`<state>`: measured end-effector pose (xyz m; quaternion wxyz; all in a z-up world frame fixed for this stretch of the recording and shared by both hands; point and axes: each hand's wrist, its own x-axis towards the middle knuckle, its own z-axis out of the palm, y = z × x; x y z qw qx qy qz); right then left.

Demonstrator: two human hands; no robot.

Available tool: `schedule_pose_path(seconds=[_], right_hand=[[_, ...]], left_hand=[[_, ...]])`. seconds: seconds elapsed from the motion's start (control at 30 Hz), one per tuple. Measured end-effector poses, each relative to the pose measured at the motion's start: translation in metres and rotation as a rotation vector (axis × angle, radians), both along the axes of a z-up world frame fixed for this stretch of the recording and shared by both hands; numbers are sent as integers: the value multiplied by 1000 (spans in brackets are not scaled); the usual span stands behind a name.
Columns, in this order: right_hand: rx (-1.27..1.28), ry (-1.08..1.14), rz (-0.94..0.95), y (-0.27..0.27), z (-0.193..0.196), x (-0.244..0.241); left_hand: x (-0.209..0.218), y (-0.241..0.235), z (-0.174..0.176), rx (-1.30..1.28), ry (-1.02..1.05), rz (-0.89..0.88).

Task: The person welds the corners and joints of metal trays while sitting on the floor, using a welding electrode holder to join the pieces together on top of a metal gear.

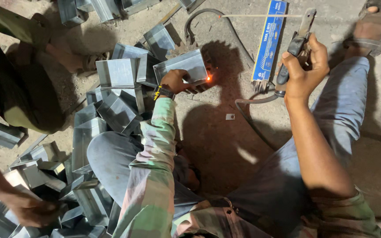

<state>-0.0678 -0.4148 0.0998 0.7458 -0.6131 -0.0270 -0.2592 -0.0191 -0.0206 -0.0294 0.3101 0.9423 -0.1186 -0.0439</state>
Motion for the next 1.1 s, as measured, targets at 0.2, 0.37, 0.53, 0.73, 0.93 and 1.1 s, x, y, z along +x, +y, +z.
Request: schedule_pose_path(seconds=[0.2, 0.37, 0.53, 0.73, 0.93, 1.1], right_hand=[[12, -8, 16, 0, -2, -1], [6, 22, -15, 1, 4, -1], [75, 34, -35, -6, 13, 0], [71, 30, -65, -7, 21, -1], [48, 37, -118, -11, 14, -1], [222, -10, -253, -29, 14, 5]], left_hand=[[35, -15, -48, -1283, 355, 883], [75, -15, -75, -1284, 241, 1215], [47, -11, -67, -1528, -14, 1005], [20, -15, -52, -1666, 86, 846], [14, -14, -47, -1619, 118, 830], [17, -26, -38, -1608, 147, 864]])
